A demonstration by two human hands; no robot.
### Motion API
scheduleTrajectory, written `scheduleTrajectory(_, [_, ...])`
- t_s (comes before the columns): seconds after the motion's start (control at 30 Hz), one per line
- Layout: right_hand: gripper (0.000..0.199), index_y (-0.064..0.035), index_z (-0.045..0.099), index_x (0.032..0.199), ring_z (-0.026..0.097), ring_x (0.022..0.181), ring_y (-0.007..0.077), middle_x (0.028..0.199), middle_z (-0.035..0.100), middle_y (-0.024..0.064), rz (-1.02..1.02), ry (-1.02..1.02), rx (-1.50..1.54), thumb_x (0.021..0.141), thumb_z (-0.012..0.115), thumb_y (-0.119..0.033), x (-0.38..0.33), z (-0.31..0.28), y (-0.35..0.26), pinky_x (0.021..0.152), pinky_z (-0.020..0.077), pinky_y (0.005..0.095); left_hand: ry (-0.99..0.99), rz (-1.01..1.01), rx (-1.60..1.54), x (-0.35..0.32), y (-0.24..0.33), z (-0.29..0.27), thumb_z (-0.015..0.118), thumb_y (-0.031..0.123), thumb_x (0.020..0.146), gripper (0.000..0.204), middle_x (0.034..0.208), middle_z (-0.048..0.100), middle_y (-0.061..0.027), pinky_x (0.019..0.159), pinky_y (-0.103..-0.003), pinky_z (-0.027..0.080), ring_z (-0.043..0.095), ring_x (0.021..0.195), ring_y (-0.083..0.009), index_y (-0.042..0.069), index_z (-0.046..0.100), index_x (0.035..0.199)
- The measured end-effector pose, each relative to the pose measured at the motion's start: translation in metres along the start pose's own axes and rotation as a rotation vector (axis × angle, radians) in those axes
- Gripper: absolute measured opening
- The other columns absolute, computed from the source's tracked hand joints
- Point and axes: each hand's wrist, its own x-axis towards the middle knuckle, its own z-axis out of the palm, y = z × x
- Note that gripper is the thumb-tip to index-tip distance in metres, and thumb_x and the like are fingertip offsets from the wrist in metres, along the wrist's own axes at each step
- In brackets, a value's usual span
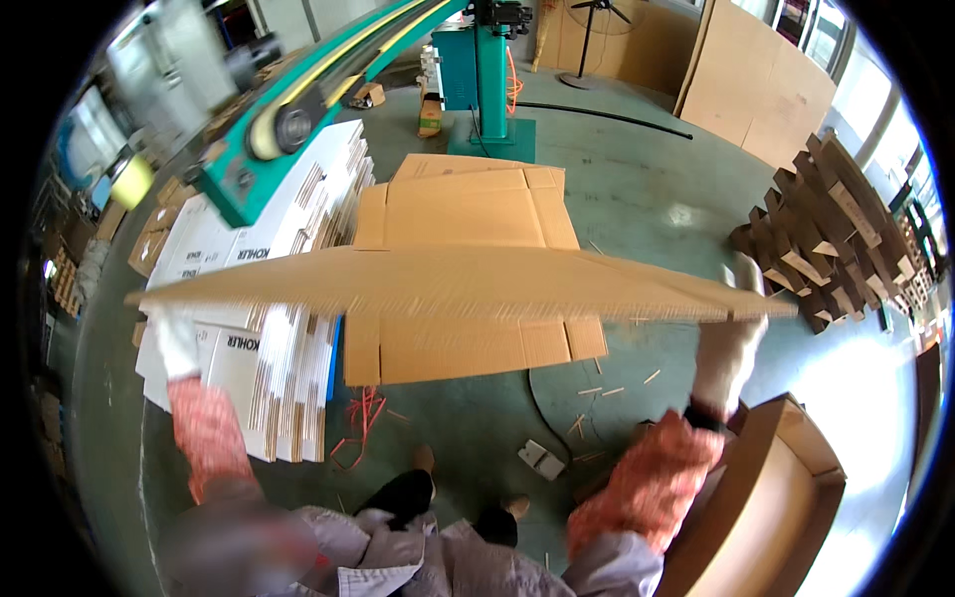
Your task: The person repeatedly assembles flat cardboard boxes and uses a handheld tape dispenser to seal the seams. They pick up the boxes, fold them into shape, and apply tape to the edges while standing in a warehouse.
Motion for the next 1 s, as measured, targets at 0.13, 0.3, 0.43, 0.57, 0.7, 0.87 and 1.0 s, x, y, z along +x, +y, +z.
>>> scheduleTrajectory(0.13, [0.051, -0.0052, 0.050, 0.128, 0.055, 0.113, 0.0228, 0.127, 0.056, 0.0101, -0.021, 0.036, -0.629, 0.095, 0.060, -0.042, 0.031, -0.010, -0.005, 0.094, 0.0477, 0.0448, -0.032, -0.007, 0.067, 0.059, -0.033, 0.002, 0.054, 0.047, 0.098, 0.062, 0.136, 0.051, -0.0154, 0.108, -0.042, 0.042, 0.051, 0.125, -0.0279, 0.008, 0.040, 0.144])
scheduleTrajectory(0.3, [0.028, -0.0080, 0.063, 0.107, 0.057, 0.089, 0.0119, 0.098, 0.061, -0.0011, 0.186, 0.128, -0.403, 0.096, 0.064, -0.034, -0.040, 0.043, -0.033, 0.077, 0.0500, 0.0286, 0.025, -0.156, 0.732, 0.071, -0.015, -0.006, 0.071, 0.037, 0.089, 0.044, 0.111, 0.067, -0.0101, 0.088, -0.035, 0.052, 0.064, 0.102, -0.0209, 0.002, 0.064, 0.114])
scheduleTrajectory(0.43, [0.019, -0.0044, 0.066, 0.079, 0.059, 0.071, 0.0187, 0.075, 0.062, 0.0049, 0.199, -0.385, -1.276, 0.082, 0.074, -0.022, -0.135, 0.130, -0.037, 0.064, 0.0478, 0.0326, -0.825, 0.182, 1.723, 0.004, -0.027, 0.101, 0.078, 0.033, 0.077, 0.034, 0.082, 0.065, -0.0101, 0.067, -0.036, 0.050, 0.062, 0.074, -0.0256, 0.001, 0.067, 0.078])
scheduleTrajectory(0.57, [0.025, -0.0055, 0.065, 0.077, 0.060, 0.077, 0.0340, 0.076, 0.060, 0.0131, 0.146, -0.889, -1.615, 0.076, 0.075, -0.029, -0.218, 0.132, -0.025, 0.068, 0.0500, 0.0426, -1.266, 0.203, 2.224, -0.032, -0.027, 0.072, 0.076, 0.036, 0.075, 0.037, 0.072, 0.053, -0.0100, 0.068, -0.043, 0.043, 0.052, 0.073, -0.0287, 0.006, 0.056, 0.068])
scheduleTrajectory(0.7, [0.025, -0.0070, 0.065, 0.078, 0.061, 0.078, 0.0339, 0.076, 0.061, 0.0128, 0.239, -0.761, -1.670, 0.078, 0.073, -0.030, -0.259, 0.153, -0.028, 0.068, 0.0507, 0.0430, -1.296, -0.024, 2.240, -0.067, -0.005, 0.031, 0.079, 0.048, 0.066, 0.074, 0.106, 0.055, -0.0182, 0.098, -0.048, 0.037, 0.047, 0.111, -0.0354, -0.002, 0.053, 0.113])
scheduleTrajectory(0.87, [0.026, -0.0062, 0.065, 0.078, 0.062, 0.079, 0.0330, 0.077, 0.062, 0.0132, 0.357, -0.744, -1.758, 0.082, 0.069, -0.032, -0.255, 0.187, -0.033, 0.067, 0.0509, 0.0423, -1.585, -0.489, 2.363, -0.064, 0.023, 0.053, 0.084, 0.061, 0.049, 0.145, 0.152, 0.013, -0.0362, 0.120, -0.052, 0.012, 0.012, 0.144, -0.0494, -0.014, 0.009, 0.148])
scheduleTrajectory(1.0, [0.025, -0.0078, 0.066, 0.079, 0.063, 0.079, 0.0320, 0.079, 0.062, 0.0120, 0.289, -0.727, -1.779, 0.082, 0.068, -0.033, -0.248, 0.195, -0.032, 0.067, 0.0518, 0.0423, -1.838, -0.498, 2.474, -0.072, 0.020, 0.053, 0.079, 0.063, 0.054, 0.133, 0.152, 0.011, -0.0393, 0.120, -0.054, 0.009, 0.010, 0.144, -0.0524, -0.004, 0.018, 0.152])
